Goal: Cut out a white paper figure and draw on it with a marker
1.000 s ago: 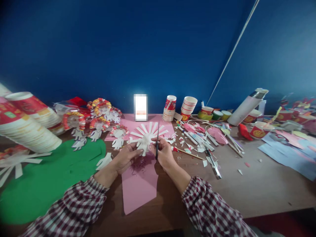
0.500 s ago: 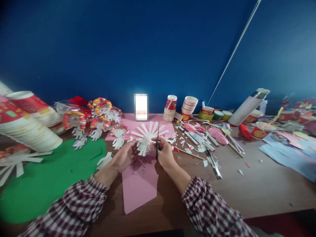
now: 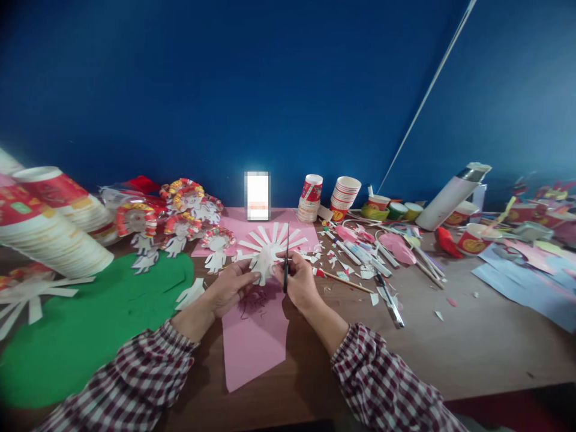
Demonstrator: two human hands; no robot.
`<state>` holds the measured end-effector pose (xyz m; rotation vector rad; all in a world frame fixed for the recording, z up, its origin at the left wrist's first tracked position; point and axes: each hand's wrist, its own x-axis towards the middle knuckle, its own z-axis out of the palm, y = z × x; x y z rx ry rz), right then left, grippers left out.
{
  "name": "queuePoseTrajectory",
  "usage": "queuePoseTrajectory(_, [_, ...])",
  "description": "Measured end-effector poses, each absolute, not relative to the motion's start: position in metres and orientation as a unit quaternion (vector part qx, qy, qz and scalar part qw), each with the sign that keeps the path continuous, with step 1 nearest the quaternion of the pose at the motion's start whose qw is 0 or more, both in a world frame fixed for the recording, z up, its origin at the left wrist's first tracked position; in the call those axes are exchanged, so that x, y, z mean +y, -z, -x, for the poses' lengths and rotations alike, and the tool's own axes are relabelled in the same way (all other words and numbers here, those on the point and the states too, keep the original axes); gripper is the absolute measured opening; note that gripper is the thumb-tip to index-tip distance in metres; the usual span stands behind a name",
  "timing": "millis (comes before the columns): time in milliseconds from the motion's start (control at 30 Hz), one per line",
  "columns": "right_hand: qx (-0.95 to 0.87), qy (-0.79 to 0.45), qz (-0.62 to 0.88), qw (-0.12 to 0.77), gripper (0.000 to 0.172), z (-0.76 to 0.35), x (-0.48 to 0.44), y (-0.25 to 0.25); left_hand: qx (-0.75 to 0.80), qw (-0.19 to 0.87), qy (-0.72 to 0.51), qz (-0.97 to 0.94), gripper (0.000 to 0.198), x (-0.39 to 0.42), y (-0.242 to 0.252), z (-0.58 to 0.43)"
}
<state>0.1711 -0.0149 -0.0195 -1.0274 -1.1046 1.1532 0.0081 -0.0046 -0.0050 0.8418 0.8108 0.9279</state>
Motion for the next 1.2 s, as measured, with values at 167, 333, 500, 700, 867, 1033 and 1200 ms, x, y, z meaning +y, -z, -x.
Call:
queuePoseTrajectory(167, [-0.469, -0.500, 0.440, 0.580, 0.035, -0.171, -0.015, 0.020, 0.364, 0.727, -0.422, -0.401, 0.043, -0.003, 0.010, -0.009])
queuePoseTrajectory(333, [-0.461, -0.495, 0.449, 0.584, 0.037, -0.170, -0.016, 0.018, 0.374, 0.722, -0.416, -0.407, 0.043, -0.003, 0.012, -0.008])
queuePoseTrajectory(500, [-0.454, -0.493, 0.455, 0.587, 0.035, -0.170, -0.016, 0.018, 0.391, 0.718, -0.420, -0.394, 0.039, -0.003, 0.009, -0.007])
queuePoseTrajectory(700, [-0.467, -0.507, 0.455, 0.564, 0.039, -0.170, -0.016, 0.020, 0.382, 0.714, -0.436, -0.394, 0.032, -0.002, 0.012, -0.008])
queuePoseTrajectory(867, [-0.475, -0.519, 0.448, 0.552, 0.039, -0.169, -0.016, 0.021, 0.401, 0.694, -0.432, -0.413, 0.032, 0.002, 0.018, -0.006])
queuePoseTrajectory(1033, [-0.482, -0.516, 0.448, 0.548, 0.038, -0.169, -0.016, 0.021, 0.401, 0.683, -0.432, -0.431, 0.027, 0.000, 0.020, -0.006])
queuePoseTrajectory(1200, [-0.481, -0.516, 0.449, 0.548, 0.037, -0.169, -0.016, 0.021, 0.410, 0.683, -0.426, -0.428, 0.027, -0.002, 0.016, -0.007])
